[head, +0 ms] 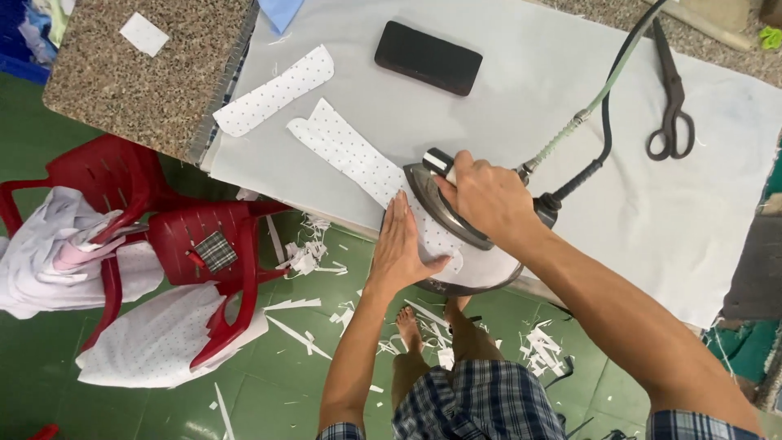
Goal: The person is ironing small, white, dotted fabric pieces on a padded workstation, likely preparing components for garment assembly.
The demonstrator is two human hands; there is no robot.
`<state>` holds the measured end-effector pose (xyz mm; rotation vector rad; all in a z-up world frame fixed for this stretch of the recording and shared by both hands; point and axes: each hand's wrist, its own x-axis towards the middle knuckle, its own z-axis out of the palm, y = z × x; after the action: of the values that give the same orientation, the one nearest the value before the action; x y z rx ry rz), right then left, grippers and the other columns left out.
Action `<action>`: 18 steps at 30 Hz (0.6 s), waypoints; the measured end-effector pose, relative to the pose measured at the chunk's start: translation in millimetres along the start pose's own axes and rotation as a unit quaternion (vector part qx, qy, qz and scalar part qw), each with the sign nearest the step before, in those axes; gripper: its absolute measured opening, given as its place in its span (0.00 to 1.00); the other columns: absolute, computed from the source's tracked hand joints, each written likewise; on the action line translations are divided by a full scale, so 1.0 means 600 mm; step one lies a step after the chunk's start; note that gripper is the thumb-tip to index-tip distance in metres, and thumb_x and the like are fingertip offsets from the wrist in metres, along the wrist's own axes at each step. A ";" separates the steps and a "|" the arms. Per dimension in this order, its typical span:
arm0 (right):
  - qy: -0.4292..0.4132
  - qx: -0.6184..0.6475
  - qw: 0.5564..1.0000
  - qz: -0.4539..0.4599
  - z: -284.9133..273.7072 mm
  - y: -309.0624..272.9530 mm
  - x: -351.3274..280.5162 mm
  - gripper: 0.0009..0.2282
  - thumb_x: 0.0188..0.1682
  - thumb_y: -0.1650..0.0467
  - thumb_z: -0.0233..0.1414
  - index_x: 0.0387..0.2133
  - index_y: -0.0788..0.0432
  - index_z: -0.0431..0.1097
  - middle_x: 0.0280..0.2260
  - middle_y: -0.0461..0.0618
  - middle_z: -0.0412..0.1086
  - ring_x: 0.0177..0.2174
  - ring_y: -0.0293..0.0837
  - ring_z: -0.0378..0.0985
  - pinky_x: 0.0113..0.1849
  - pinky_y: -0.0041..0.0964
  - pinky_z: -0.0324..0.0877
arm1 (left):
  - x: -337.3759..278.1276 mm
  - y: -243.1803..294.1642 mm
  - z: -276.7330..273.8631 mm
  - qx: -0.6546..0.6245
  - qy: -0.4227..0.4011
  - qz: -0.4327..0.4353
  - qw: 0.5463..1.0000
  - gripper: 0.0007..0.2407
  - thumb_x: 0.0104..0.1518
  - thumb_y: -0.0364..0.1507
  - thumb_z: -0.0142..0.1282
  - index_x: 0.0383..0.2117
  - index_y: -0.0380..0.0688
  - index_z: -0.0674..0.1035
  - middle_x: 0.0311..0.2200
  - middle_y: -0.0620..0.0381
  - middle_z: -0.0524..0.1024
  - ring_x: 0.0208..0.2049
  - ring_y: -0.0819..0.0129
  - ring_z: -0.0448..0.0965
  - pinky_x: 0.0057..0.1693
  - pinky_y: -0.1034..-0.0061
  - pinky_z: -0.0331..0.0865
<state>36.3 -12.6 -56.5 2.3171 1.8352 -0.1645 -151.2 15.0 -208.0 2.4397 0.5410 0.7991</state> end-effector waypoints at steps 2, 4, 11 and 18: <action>0.033 -0.030 0.999 -0.007 0.000 -0.004 0.013 0.18 0.59 0.54 0.42 0.33 0.57 0.63 0.19 0.49 0.69 0.22 0.50 0.83 0.27 0.43 0.79 | -0.005 -0.005 0.011 0.013 0.027 0.010 1.000 0.59 0.40 0.45 0.71 0.71 0.34 0.36 0.71 0.25 0.41 0.72 0.36 0.45 0.74 0.46 0.45; 0.041 -0.017 0.999 0.001 0.004 -0.005 0.025 0.18 0.59 0.54 0.43 0.33 0.56 0.63 0.19 0.50 0.69 0.22 0.50 0.83 0.27 0.44 0.79 | -0.009 -0.007 0.010 0.013 0.022 0.011 1.000 0.59 0.40 0.45 0.71 0.71 0.36 0.35 0.71 0.26 0.38 0.73 0.37 0.43 0.74 0.45 0.43; -0.005 0.209 0.974 0.084 0.050 0.025 0.032 0.20 0.63 0.57 0.40 0.37 0.64 0.60 0.24 0.59 0.71 0.22 0.63 0.75 0.23 0.55 0.70 | -0.043 -0.012 0.022 0.143 0.011 0.040 0.989 0.46 0.63 0.58 0.49 0.73 0.39 0.38 0.74 0.35 0.41 0.76 0.45 0.45 0.77 0.43 0.44; 0.008 0.199 0.973 0.118 0.093 0.063 -0.067 0.21 0.64 0.56 0.41 0.36 0.64 0.59 0.20 0.56 0.69 0.19 0.62 0.73 0.20 0.53 0.68 | -0.074 0.060 0.043 0.100 0.102 -0.167 0.976 0.31 0.71 0.46 0.33 0.71 0.32 0.50 0.74 0.38 0.44 0.76 0.46 0.44 0.78 0.46 0.40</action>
<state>65.0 -70.7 -100.5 2.7855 1.6342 -0.5238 -160.5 -44.9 -224.0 2.3598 1.1241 0.8909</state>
